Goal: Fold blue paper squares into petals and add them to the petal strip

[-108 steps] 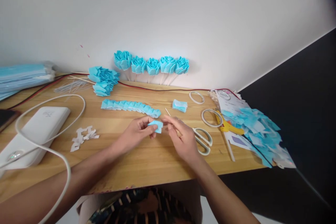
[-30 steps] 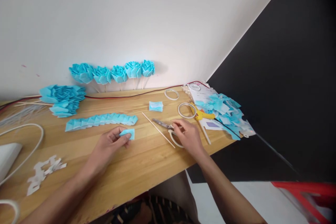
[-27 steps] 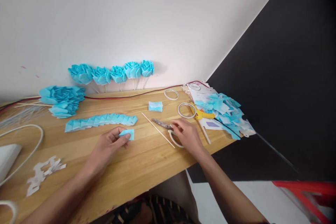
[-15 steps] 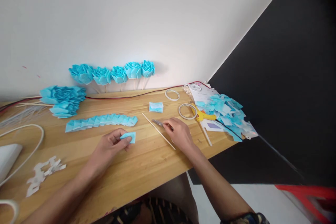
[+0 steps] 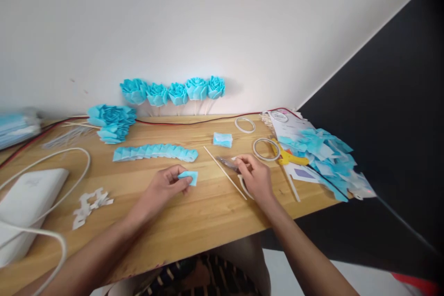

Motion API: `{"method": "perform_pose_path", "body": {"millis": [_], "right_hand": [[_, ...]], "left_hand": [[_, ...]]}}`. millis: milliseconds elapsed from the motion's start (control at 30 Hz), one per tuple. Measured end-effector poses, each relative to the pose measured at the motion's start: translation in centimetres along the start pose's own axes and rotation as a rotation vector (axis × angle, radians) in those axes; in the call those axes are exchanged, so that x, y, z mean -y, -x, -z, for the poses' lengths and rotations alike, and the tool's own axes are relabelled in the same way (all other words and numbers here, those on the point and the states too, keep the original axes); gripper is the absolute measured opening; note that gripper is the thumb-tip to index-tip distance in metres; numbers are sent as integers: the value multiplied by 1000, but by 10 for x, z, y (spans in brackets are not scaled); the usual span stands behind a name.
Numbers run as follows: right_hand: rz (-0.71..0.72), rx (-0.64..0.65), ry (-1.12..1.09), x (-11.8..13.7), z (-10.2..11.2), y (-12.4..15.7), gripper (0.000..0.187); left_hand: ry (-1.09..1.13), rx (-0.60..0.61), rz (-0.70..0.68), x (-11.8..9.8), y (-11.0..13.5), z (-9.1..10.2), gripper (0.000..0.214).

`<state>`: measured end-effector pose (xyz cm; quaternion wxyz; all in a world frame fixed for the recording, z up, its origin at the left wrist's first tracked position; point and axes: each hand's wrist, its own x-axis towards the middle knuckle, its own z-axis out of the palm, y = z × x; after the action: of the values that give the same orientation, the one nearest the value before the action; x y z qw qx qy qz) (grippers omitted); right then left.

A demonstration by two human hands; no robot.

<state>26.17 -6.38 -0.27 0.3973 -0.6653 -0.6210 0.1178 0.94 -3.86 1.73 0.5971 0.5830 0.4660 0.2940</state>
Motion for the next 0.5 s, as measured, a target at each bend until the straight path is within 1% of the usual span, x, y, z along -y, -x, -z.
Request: {"method": "perform_pose_path", "body": {"millis": [33, 133, 200, 267, 333, 500], "right_hand": [[86, -9, 4, 7, 0, 3, 15], [409, 59, -33, 32, 0, 10, 14], [553, 80, -66, 47, -4, 10, 18], [637, 77, -69, 57, -9, 8, 21], [694, 61, -46, 62, -15, 5, 24], [784, 29, 30, 62, -25, 5, 26]], "left_hand": [[21, 4, 6, 0, 0, 0, 26], [70, 29, 26, -1, 0, 0, 26], [94, 47, 29, -2, 0, 0, 26], [111, 70, 27, -3, 1, 1, 25], [124, 87, 18, -3, 1, 1, 24], [153, 108, 10, 0, 1, 2, 21]]}}
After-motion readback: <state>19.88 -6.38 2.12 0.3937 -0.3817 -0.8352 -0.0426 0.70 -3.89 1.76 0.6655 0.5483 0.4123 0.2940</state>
